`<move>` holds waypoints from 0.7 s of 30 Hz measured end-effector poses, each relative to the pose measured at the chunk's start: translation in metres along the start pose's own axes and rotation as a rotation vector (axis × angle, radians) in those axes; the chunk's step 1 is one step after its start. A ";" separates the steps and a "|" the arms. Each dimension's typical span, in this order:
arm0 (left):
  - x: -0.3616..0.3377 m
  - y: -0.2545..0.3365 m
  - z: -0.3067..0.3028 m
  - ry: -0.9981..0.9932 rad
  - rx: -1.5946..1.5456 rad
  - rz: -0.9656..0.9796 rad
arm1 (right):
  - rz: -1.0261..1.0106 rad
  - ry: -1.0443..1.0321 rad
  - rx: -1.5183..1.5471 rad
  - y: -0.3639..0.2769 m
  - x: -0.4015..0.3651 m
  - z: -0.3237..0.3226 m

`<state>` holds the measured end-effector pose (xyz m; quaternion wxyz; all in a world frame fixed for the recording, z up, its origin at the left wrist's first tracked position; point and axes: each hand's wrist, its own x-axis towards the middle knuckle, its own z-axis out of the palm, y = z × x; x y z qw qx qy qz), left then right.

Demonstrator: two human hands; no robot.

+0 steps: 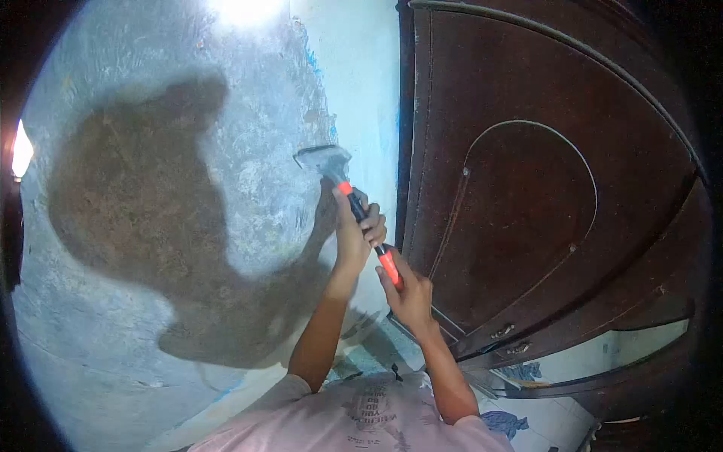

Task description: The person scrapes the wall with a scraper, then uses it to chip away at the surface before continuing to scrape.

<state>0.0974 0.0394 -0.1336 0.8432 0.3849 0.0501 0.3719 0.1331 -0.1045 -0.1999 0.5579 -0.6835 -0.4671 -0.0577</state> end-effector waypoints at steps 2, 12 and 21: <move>-0.005 -0.007 -0.006 0.002 0.030 0.012 | 0.007 0.007 0.074 0.011 -0.011 0.008; -0.002 0.007 0.002 -0.017 0.080 0.041 | -0.011 -0.033 0.022 -0.007 0.002 0.004; 0.007 0.044 0.028 -0.043 0.080 0.052 | 0.021 0.003 0.041 -0.031 0.023 0.006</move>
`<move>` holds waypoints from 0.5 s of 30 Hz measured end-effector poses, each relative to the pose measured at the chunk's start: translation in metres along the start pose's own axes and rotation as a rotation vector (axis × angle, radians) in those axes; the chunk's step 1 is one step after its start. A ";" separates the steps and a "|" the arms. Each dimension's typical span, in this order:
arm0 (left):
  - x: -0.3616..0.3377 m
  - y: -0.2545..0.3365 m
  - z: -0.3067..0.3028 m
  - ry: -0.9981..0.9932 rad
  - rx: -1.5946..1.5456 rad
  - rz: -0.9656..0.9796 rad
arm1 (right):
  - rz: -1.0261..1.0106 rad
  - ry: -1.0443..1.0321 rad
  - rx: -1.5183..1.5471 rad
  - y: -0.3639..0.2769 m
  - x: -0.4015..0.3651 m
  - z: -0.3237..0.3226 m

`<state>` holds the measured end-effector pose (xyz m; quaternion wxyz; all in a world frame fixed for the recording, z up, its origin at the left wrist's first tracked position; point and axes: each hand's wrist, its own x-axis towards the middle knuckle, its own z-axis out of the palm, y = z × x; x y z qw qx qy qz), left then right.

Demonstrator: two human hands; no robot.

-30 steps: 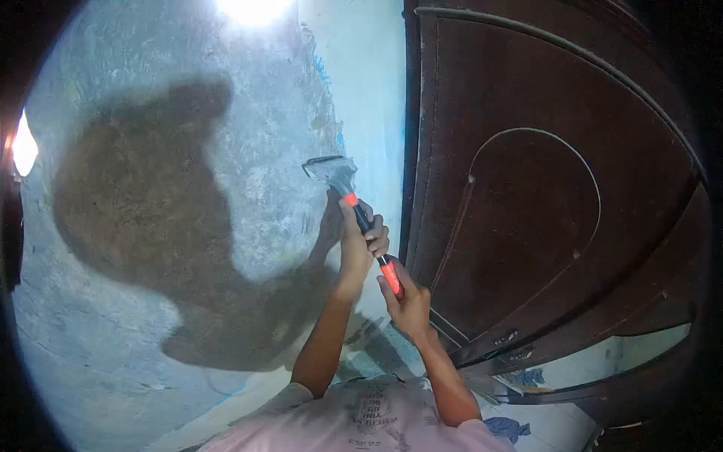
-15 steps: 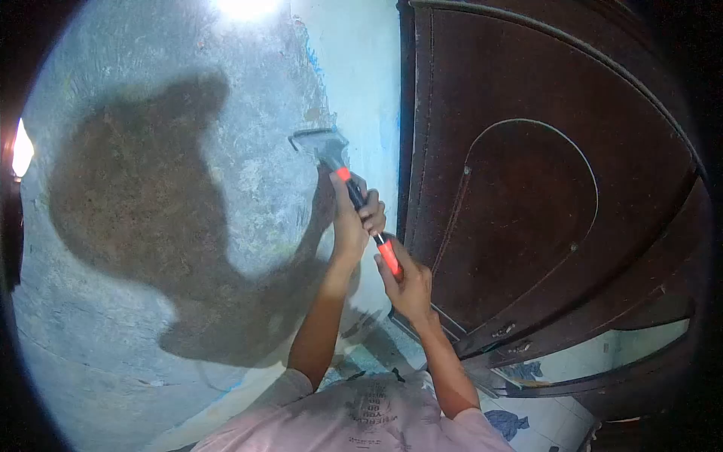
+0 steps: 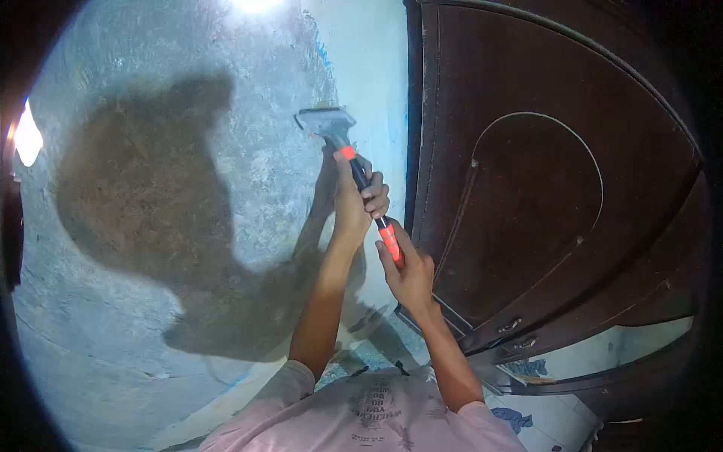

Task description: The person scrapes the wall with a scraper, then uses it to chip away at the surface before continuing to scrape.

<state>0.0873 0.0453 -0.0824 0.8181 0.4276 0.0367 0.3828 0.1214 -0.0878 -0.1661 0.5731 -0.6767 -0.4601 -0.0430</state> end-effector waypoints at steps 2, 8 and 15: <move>-0.010 -0.022 -0.017 0.047 0.000 -0.038 | -0.049 0.033 -0.021 0.014 -0.018 0.005; -0.009 -0.027 -0.018 0.043 -0.051 -0.033 | -0.184 0.128 0.000 0.025 -0.016 0.012; -0.015 -0.028 -0.017 0.086 -0.030 -0.063 | -0.037 0.060 -0.020 0.023 -0.027 0.008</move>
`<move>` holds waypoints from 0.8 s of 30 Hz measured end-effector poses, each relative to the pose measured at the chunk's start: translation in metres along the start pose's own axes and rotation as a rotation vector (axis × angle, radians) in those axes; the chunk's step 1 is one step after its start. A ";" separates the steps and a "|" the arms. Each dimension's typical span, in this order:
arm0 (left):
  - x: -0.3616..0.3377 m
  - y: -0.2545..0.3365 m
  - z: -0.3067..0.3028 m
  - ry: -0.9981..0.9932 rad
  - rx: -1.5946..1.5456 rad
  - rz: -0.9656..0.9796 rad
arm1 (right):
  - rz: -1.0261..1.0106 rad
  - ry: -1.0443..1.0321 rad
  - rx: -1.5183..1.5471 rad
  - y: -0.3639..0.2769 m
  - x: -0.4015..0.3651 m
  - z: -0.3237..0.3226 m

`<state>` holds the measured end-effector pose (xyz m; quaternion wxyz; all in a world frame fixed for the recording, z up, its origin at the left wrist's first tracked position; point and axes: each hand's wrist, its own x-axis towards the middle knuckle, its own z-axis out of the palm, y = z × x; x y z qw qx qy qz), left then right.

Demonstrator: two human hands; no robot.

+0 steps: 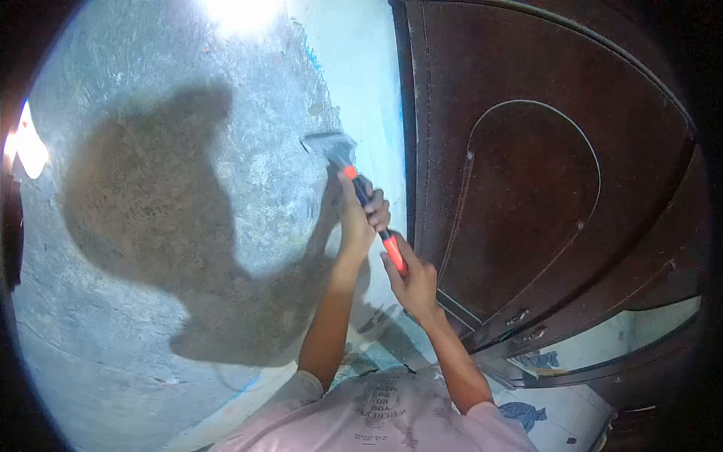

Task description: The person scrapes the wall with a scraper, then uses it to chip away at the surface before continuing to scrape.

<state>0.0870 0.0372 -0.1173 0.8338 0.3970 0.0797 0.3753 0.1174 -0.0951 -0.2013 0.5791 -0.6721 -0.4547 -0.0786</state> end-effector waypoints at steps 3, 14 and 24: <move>0.001 -0.015 -0.016 -0.055 -0.011 -0.018 | 0.087 -0.074 -0.016 0.002 -0.009 -0.006; -0.006 -0.018 -0.009 0.028 -0.036 0.004 | 0.074 -0.125 -0.100 -0.002 -0.012 -0.018; -0.007 -0.016 -0.002 -0.017 -0.061 0.055 | -0.022 -0.146 -0.052 -0.001 -0.003 -0.030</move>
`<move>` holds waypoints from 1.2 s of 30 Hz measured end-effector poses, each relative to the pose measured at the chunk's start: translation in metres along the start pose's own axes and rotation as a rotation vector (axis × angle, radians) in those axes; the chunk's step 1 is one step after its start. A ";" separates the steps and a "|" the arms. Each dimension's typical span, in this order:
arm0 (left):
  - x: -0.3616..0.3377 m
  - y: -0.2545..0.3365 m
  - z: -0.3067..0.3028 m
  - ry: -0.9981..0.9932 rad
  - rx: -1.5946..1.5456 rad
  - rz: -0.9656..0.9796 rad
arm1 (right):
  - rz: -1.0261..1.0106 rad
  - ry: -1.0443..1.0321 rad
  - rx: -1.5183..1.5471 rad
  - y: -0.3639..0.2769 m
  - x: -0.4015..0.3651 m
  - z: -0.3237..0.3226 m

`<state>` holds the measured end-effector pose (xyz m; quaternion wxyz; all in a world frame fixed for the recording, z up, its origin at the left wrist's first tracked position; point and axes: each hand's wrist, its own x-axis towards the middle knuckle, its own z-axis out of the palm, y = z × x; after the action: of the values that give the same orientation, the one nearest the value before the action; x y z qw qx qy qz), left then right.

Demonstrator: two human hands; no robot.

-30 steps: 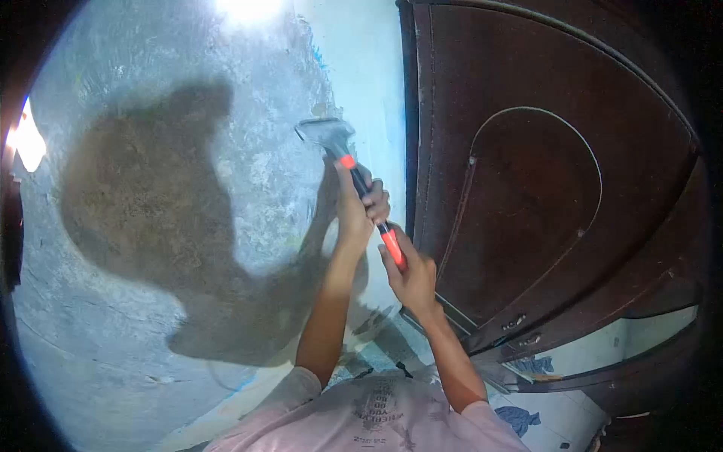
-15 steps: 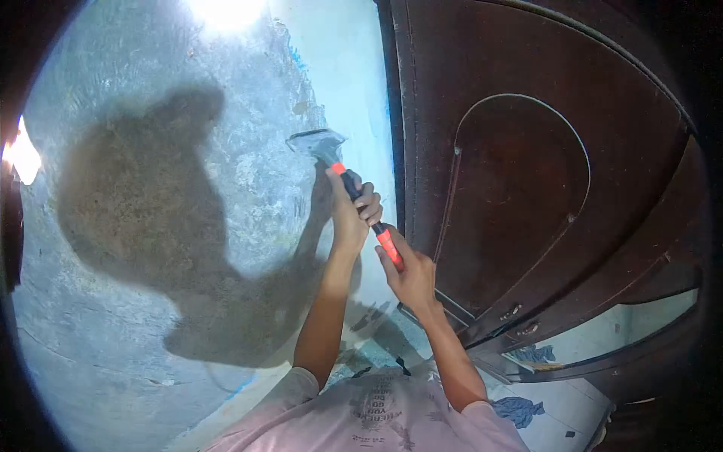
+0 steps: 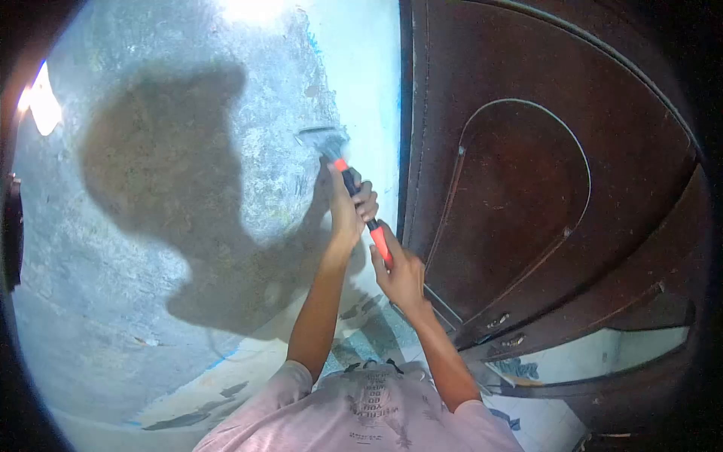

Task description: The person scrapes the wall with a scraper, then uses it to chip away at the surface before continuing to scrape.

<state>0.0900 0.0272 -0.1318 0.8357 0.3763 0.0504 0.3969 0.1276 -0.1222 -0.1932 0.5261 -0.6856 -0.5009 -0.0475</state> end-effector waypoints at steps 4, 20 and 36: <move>0.007 0.006 0.014 0.064 0.038 0.035 | -0.025 -0.058 0.075 0.004 0.012 -0.005; -0.001 0.004 0.061 0.342 0.337 0.221 | -0.214 -0.046 0.304 0.014 0.038 -0.020; 0.011 -0.003 0.052 0.399 0.416 0.241 | -0.138 -0.095 0.317 0.020 0.029 -0.018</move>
<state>0.1193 0.0027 -0.0949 0.6613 0.4571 0.2488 0.5402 0.1649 -0.1166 -0.1815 0.5988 -0.5596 -0.5723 0.0283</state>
